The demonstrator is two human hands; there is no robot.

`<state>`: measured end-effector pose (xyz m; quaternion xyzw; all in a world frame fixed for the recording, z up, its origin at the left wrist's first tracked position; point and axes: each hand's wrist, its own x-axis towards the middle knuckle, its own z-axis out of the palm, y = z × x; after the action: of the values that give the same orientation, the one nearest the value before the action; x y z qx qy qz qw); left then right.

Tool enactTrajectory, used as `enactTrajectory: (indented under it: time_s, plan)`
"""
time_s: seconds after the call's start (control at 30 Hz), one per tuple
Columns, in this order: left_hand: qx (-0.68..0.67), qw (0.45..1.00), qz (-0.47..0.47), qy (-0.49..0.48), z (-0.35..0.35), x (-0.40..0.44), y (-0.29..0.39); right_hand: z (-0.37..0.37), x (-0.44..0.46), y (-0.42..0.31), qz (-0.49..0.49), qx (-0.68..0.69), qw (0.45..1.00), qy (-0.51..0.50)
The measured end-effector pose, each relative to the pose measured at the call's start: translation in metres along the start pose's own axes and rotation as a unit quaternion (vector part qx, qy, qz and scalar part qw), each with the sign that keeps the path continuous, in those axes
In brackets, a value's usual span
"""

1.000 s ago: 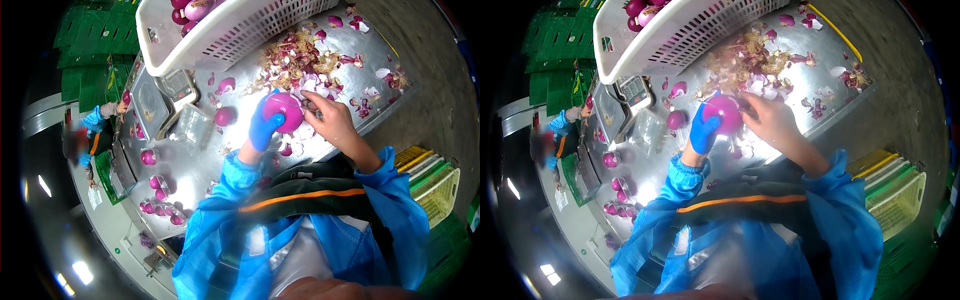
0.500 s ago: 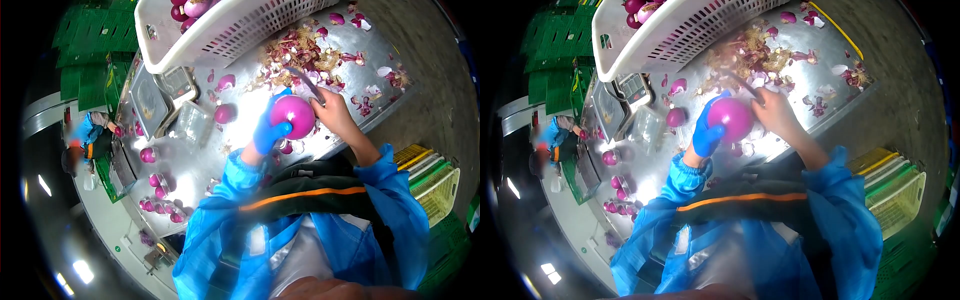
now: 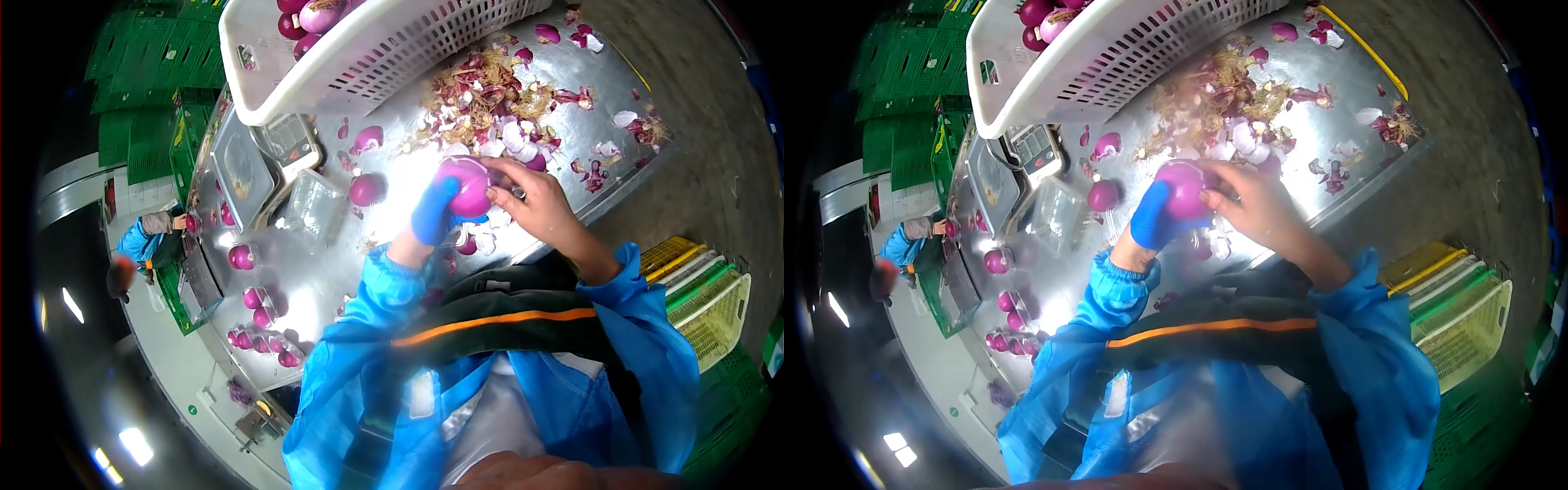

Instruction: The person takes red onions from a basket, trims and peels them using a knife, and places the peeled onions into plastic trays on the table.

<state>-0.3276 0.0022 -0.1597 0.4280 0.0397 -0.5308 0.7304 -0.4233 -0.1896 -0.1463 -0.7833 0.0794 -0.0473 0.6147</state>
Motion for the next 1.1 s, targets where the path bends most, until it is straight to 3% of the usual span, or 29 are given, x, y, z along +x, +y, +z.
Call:
enactTrajectory:
  time_s: [0.1,0.2,0.23,0.33,0.37,0.47,0.57,0.67,0.7,0.8,0.83,0.93,0.97,1.03,1.1]
  plan:
    - [0.171,0.979,0.109,0.021,-0.003,0.01,-0.007,0.005,0.004,0.003,-0.014,-0.019,0.999,0.031]
    - [0.367,0.903,0.202,0.091,0.006,0.006,-0.017,0.0,0.004,-0.012,-0.044,-0.13,0.99,0.031]
    - [0.377,0.899,0.199,0.098,0.002,0.012,-0.023,0.003,0.004,-0.008,-0.071,-0.171,0.982,0.041]
    - [0.568,0.79,0.202,0.109,0.021,0.014,-0.016,0.005,0.009,-0.003,-0.158,-0.266,0.949,0.058]
    - [0.569,0.789,0.194,0.126,0.033,0.01,-0.011,0.005,0.008,-0.002,-0.162,-0.295,0.94,0.055]
    - [0.68,0.677,0.249,0.129,0.039,0.004,-0.011,0.006,0.007,-0.002,-0.222,-0.355,0.905,0.079]
    - [0.645,0.719,0.24,0.1,0.03,0.0,-0.015,0.007,0.015,0.019,-0.13,-0.414,0.897,0.079]
    - [0.503,0.807,0.293,0.094,0.03,0.0,-0.017,0.0,0.013,0.033,0.0,-0.193,0.98,0.041]
    - [0.486,0.816,0.308,0.058,0.019,0.003,-0.017,-0.001,0.014,0.029,0.059,-0.171,0.983,0.044]
    - [0.387,0.881,0.267,0.059,0.002,0.008,-0.021,-0.004,0.012,0.026,0.072,-0.165,0.978,0.105]
    - [0.341,0.905,0.247,0.054,0.001,0.008,-0.02,-0.007,0.011,0.012,0.1,-0.144,0.982,0.076]
    - [0.35,0.902,0.246,0.058,0.003,0.007,-0.021,-0.008,0.003,-0.008,0.004,-0.143,0.99,0.008]
    - [0.367,0.893,0.254,0.064,0.002,0.008,-0.023,0.0,0.002,0.001,-0.098,-0.184,0.976,0.057]
    - [0.402,0.871,0.271,0.075,0.0,0.012,-0.027,-0.002,0.002,-0.003,-0.147,-0.25,0.955,0.058]
    - [0.489,0.816,0.292,0.098,-0.002,0.013,-0.027,0.002,-0.001,-0.006,-0.181,-0.336,0.922,0.071]
